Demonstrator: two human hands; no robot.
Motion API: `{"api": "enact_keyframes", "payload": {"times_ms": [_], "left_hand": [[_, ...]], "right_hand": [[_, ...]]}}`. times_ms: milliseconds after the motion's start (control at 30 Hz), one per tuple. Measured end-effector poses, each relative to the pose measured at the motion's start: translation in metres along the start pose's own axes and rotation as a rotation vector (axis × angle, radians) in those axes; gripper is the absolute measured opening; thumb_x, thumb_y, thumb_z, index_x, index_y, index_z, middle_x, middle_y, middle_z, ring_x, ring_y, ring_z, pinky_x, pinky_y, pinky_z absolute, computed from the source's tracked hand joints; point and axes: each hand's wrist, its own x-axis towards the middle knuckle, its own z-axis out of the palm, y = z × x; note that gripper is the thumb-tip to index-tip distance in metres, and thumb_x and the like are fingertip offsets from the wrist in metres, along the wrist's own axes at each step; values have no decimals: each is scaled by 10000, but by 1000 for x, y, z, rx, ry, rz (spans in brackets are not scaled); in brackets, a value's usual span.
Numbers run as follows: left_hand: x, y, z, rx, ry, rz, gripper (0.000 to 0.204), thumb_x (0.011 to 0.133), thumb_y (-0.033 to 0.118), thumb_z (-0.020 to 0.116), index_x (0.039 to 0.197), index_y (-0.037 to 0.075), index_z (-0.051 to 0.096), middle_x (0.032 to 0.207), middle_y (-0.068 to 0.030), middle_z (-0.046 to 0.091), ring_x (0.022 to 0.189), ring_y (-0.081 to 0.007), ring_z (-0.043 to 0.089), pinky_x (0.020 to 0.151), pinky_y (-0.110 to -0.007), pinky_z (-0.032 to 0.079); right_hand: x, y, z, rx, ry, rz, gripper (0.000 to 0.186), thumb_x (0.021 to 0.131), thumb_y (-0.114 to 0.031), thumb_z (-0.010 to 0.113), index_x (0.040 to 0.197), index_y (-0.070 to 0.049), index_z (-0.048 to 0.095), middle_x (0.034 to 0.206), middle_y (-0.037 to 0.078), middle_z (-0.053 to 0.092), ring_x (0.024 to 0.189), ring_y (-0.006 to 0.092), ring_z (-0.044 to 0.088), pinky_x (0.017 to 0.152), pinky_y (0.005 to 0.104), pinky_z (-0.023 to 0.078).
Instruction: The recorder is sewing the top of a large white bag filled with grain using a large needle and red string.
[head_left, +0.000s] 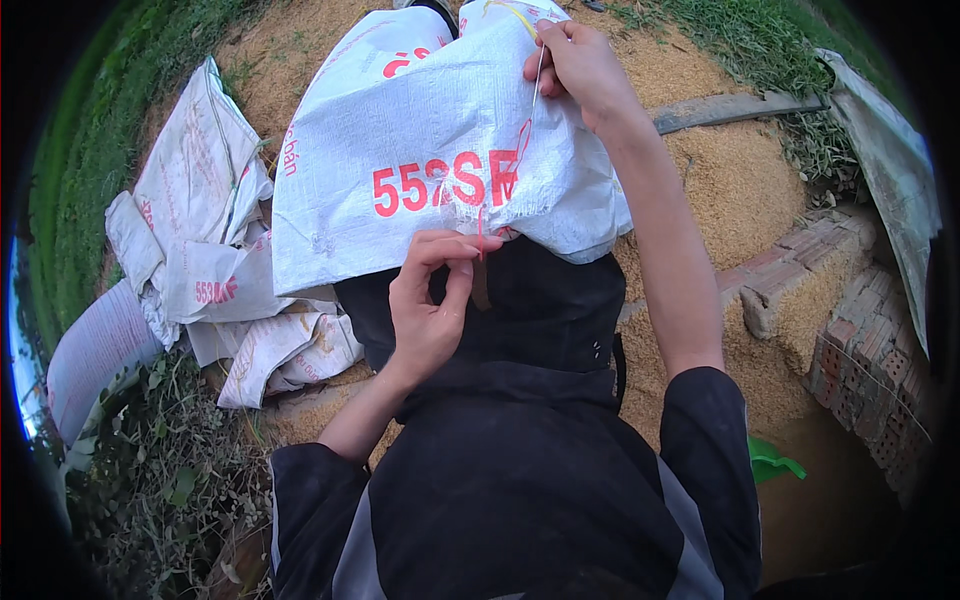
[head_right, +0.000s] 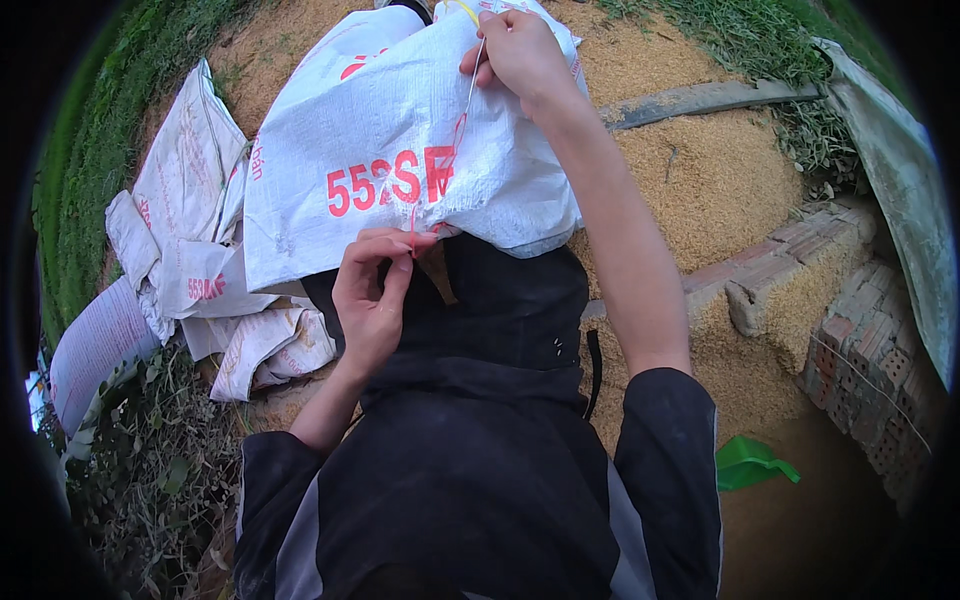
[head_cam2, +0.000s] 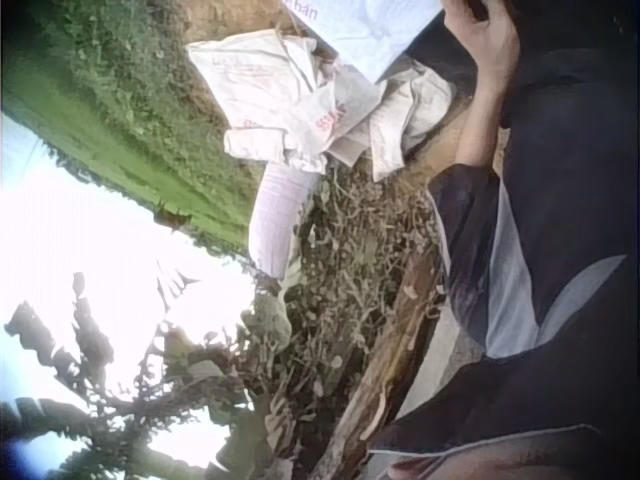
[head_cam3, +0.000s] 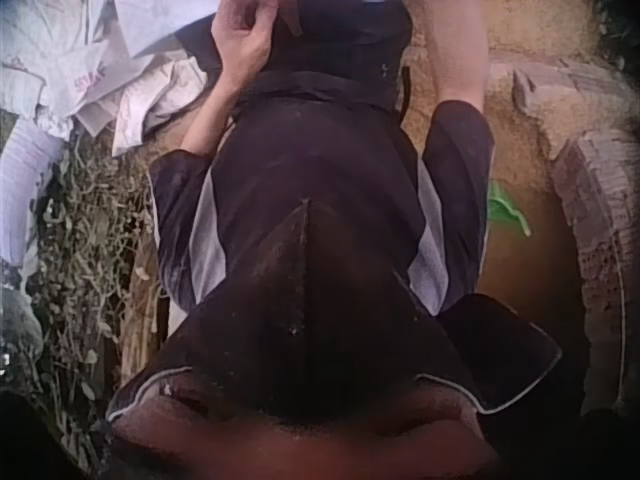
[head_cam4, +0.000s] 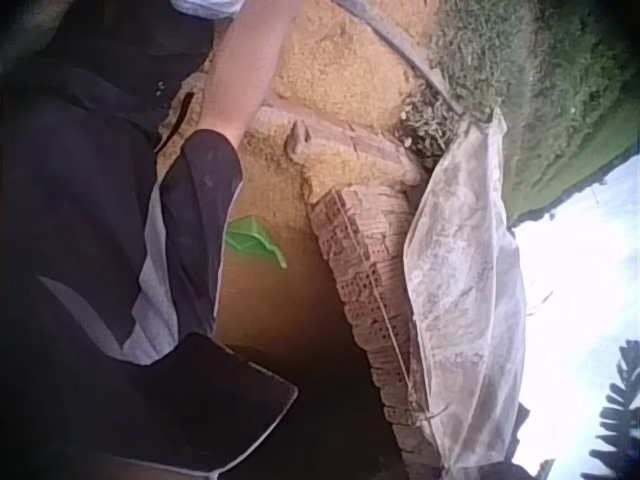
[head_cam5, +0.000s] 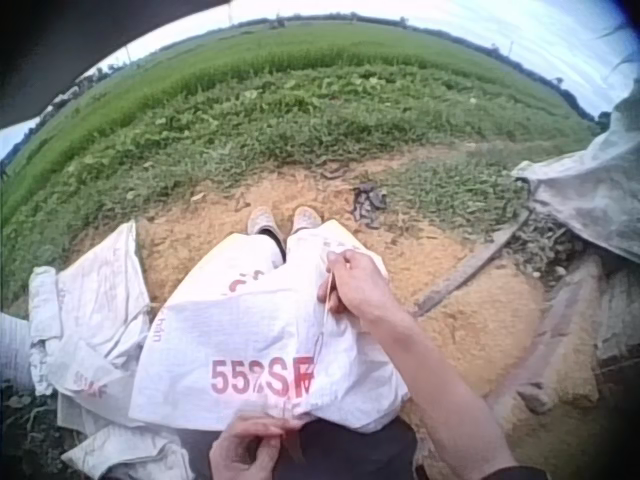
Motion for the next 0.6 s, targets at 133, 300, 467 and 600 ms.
{"api": "enact_keyframes", "payload": {"times_ms": [133,300,467,600], "left_hand": [[7,-8,3,424,14,435,259,860,-143,653,1023,51,603,1100,-128,746,958,-210,605,853,-327,509],[19,-15,5,730,104,702,317,740,-118,773,971,57,644,1037,-96,765,851,-210,620,723,-308,508],[21,-9,3,914,76,868,373,708,-89,821,991,69,636,1003,-79,769,769,-212,636,659,-305,509],[18,-20,-5,868,99,978,423,713,-62,769,1071,92,605,1002,-54,753,810,-208,659,612,-300,480]], "right_hand": [[1,2,-1,5,-11,-10,284,1050,-284,491,967,-24,571,720,74,687,466,73,513,490,241,432],[1,2,2,17,5,1,280,1050,-282,491,964,-30,576,714,64,680,473,70,499,499,238,426],[-3,-1,3,-7,22,7,283,1051,-279,487,962,-26,578,715,59,678,477,69,494,502,240,424],[-2,-1,3,-17,21,13,295,1052,-280,486,952,-20,583,713,62,676,476,70,492,507,250,432]]}}
